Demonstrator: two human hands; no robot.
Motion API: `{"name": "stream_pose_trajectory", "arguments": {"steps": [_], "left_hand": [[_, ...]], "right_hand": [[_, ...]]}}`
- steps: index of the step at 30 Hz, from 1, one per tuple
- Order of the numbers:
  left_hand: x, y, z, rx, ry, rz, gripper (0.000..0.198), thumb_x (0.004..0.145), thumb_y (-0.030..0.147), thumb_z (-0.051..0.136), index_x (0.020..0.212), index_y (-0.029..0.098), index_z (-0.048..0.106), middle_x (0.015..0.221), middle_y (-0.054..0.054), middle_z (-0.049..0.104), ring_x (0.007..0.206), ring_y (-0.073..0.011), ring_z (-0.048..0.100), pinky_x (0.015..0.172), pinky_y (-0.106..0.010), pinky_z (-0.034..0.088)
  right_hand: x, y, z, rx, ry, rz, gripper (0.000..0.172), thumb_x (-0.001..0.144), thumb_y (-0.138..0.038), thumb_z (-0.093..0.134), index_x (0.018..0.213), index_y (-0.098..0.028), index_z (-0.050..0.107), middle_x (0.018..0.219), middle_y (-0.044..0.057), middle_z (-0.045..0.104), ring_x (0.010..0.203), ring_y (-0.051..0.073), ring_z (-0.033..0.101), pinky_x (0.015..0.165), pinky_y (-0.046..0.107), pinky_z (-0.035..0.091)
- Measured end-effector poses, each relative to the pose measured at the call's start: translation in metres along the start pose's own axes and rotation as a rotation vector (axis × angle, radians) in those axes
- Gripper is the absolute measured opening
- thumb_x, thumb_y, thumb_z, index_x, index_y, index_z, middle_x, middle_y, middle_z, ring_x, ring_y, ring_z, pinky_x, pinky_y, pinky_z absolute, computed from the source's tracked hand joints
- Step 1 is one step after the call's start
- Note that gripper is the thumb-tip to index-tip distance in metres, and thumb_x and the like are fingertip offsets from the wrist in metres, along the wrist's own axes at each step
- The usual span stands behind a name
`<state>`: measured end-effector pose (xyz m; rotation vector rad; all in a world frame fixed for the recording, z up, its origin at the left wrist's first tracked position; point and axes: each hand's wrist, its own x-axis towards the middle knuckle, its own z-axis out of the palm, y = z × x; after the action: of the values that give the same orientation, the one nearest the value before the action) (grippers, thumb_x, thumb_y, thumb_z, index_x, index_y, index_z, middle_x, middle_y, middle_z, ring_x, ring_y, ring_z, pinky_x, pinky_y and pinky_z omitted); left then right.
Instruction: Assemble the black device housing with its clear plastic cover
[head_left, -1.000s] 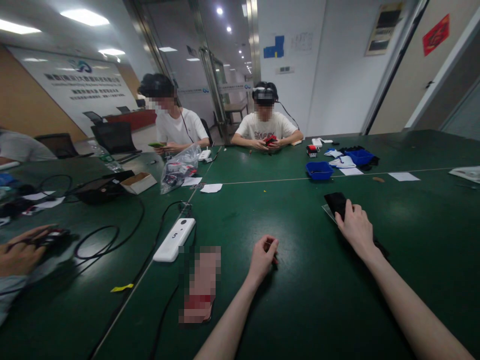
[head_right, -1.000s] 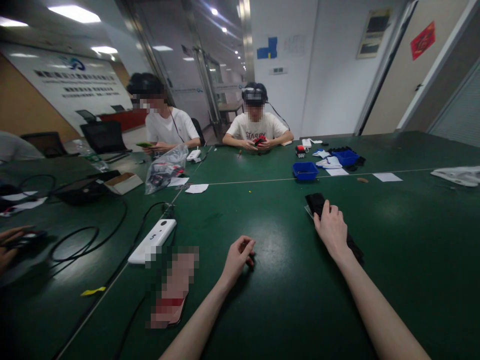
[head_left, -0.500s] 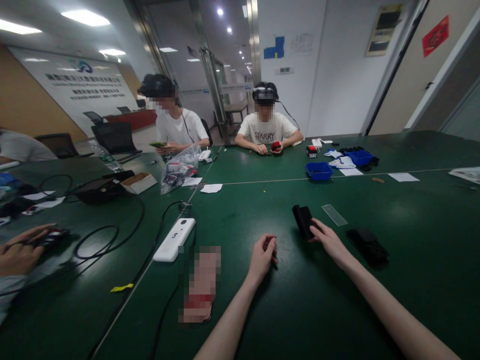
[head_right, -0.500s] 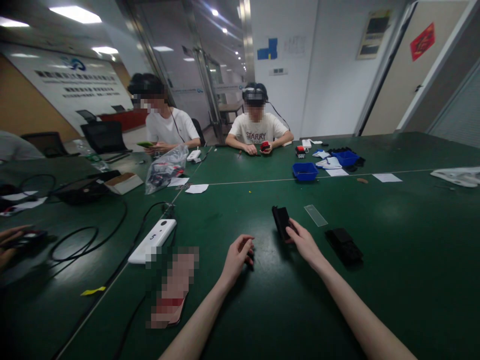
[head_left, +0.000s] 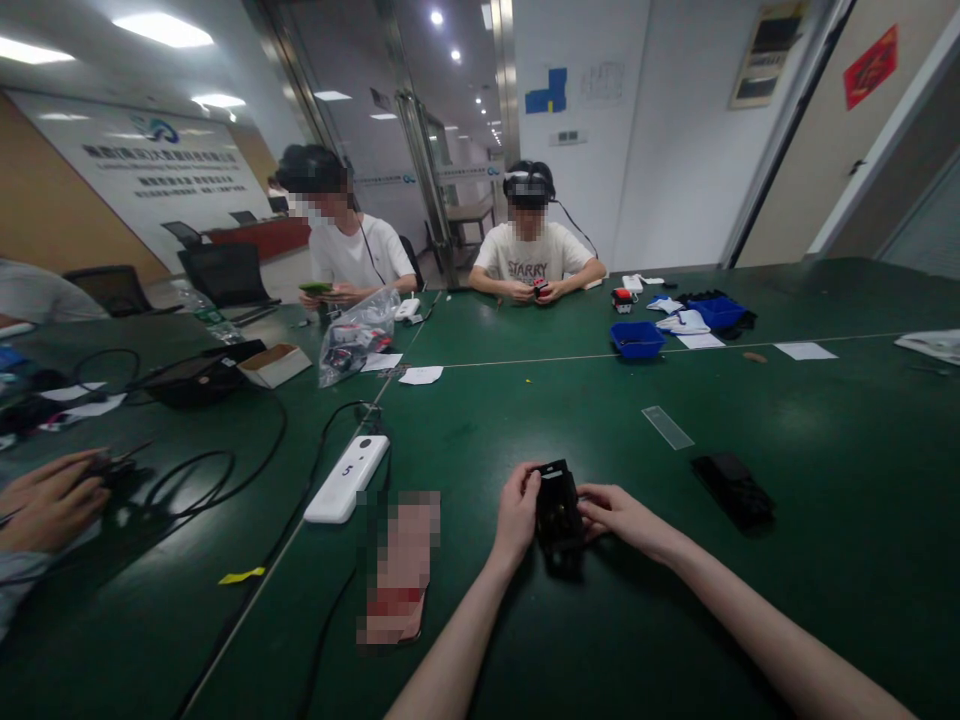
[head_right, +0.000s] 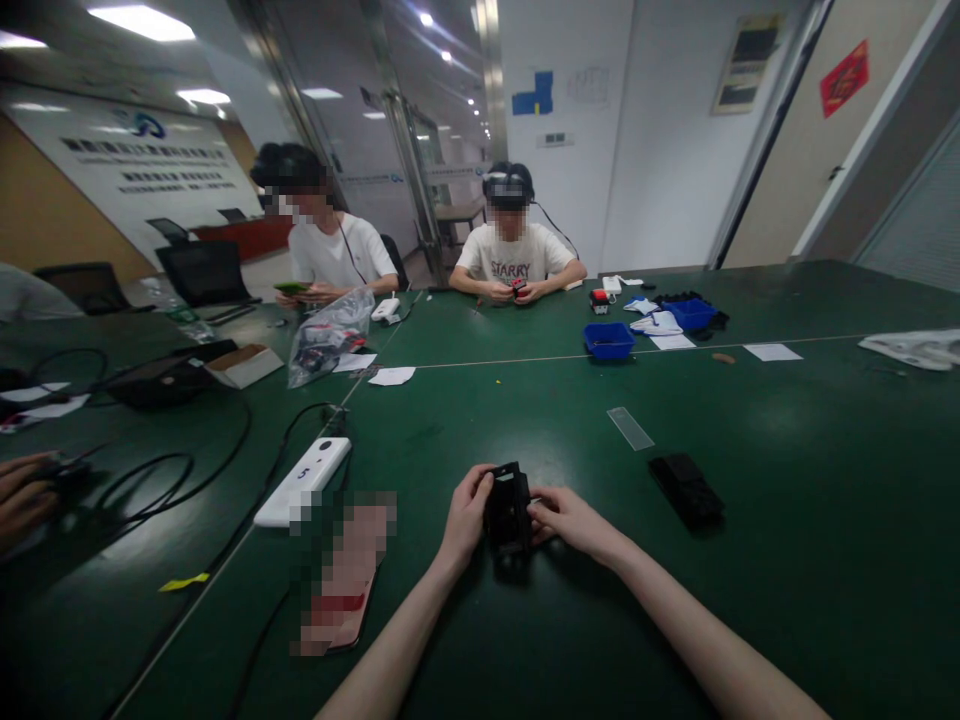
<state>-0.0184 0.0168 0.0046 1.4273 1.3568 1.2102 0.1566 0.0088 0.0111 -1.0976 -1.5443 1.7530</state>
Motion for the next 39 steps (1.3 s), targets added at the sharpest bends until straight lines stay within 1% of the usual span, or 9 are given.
{"name": "stream_pose_trajectory", "arguments": {"steps": [3, 6, 11, 14, 18, 22, 27, 33, 39], "left_hand": [[-0.001, 0.000, 0.001, 0.012, -0.071, -0.003, 0.025, 0.082, 0.031, 0.044, 0.086, 0.014, 0.061, 0.081, -0.005, 0.064, 0.076, -0.0168, 0.057, 0.071, -0.026, 0.043], [-0.001, -0.001, 0.002, 0.017, -0.132, -0.010, 0.024, 0.081, 0.031, 0.046, 0.085, 0.014, 0.061, 0.079, -0.005, 0.064, 0.073, -0.0166, 0.057, 0.067, -0.025, 0.042], [-0.001, -0.002, 0.002, 0.046, -0.151, -0.032, 0.024, 0.080, 0.032, 0.047, 0.085, 0.014, 0.061, 0.077, -0.004, 0.063, 0.070, -0.0159, 0.056, 0.063, -0.024, 0.041], [-0.001, -0.001, 0.002, 0.074, -0.138, -0.038, 0.024, 0.080, 0.033, 0.047, 0.083, 0.014, 0.061, 0.073, -0.003, 0.061, 0.068, -0.0154, 0.055, 0.061, -0.024, 0.041], [-0.002, 0.002, 0.002, 0.082, -0.123, -0.057, 0.027, 0.081, 0.036, 0.045, 0.079, 0.015, 0.061, 0.070, -0.002, 0.060, 0.061, -0.0135, 0.054, 0.054, -0.022, 0.039], [-0.003, 0.003, 0.001, 0.043, -0.144, -0.108, 0.031, 0.082, 0.042, 0.042, 0.081, 0.015, 0.058, 0.060, 0.002, 0.053, 0.043, -0.0093, 0.046, 0.041, -0.020, 0.035], [-0.005, 0.004, 0.001, -0.001, -0.176, -0.163, 0.033, 0.082, 0.045, 0.041, 0.084, 0.016, 0.056, 0.057, 0.004, 0.050, 0.034, -0.0075, 0.043, 0.032, -0.018, 0.031], [-0.004, 0.004, 0.001, -0.007, -0.164, -0.164, 0.034, 0.082, 0.046, 0.042, 0.083, 0.015, 0.056, 0.055, 0.004, 0.049, 0.034, -0.0069, 0.043, 0.031, -0.017, 0.031], [-0.004, 0.005, 0.001, -0.015, -0.169, -0.174, 0.034, 0.082, 0.047, 0.043, 0.083, 0.015, 0.056, 0.055, 0.004, 0.051, 0.034, -0.0074, 0.044, 0.031, -0.017, 0.031]], "right_hand": [[0.001, -0.004, -0.016, -0.418, 0.277, -0.117, 0.032, 0.084, -0.031, 0.046, 0.109, -0.016, 0.059, 0.095, 0.010, 0.066, 0.083, 0.021, 0.064, 0.079, 0.039, 0.050], [0.001, 0.001, -0.042, -0.792, 0.564, -0.232, 0.036, 0.086, -0.031, 0.041, 0.118, -0.019, 0.054, 0.114, 0.012, 0.060, 0.102, 0.024, 0.058, 0.093, 0.043, 0.042], [0.006, 0.019, -0.083, -1.140, 0.760, -0.200, 0.052, 0.088, -0.045, 0.033, 0.134, -0.021, 0.036, 0.137, 0.013, 0.040, 0.122, 0.030, 0.042, 0.099, 0.049, 0.036], [0.009, 0.024, -0.094, -1.241, 0.765, -0.144, 0.058, 0.088, -0.047, 0.030, 0.137, -0.017, 0.030, 0.140, 0.016, 0.036, 0.125, 0.033, 0.037, 0.099, 0.051, 0.034], [0.006, 0.024, -0.094, -1.373, 0.713, -0.077, 0.059, 0.087, -0.045, 0.035, 0.133, -0.009, 0.035, 0.132, 0.022, 0.045, 0.119, 0.034, 0.044, 0.096, 0.050, 0.035], [-0.002, 0.016, -0.080, -1.526, 0.699, -0.004, 0.047, 0.088, -0.037, 0.037, 0.120, -0.004, 0.049, 0.110, 0.024, 0.059, 0.104, 0.032, 0.056, 0.087, 0.044, 0.041], [-0.005, -0.002, -0.053, -1.601, 0.643, -0.006, 0.029, 0.087, -0.031, 0.043, 0.093, -0.009, 0.060, 0.087, 0.017, 0.064, 0.083, 0.027, 0.060, 0.074, 0.037, 0.045], [0.001, 0.009, -0.042, -1.516, 0.664, -0.071, 0.041, 0.086, -0.036, 0.042, 0.117, -0.011, 0.050, 0.118, 0.020, 0.055, 0.108, 0.029, 0.052, 0.086, 0.041, 0.042], [0.002, 0.010, -0.035, -1.444, 0.514, -0.162, 0.038, 0.085, -0.020, 0.038, 0.121, -0.014, 0.050, 0.108, 0.017, 0.062, 0.096, 0.026, 0.057, 0.082, 0.039, 0.044]]}}
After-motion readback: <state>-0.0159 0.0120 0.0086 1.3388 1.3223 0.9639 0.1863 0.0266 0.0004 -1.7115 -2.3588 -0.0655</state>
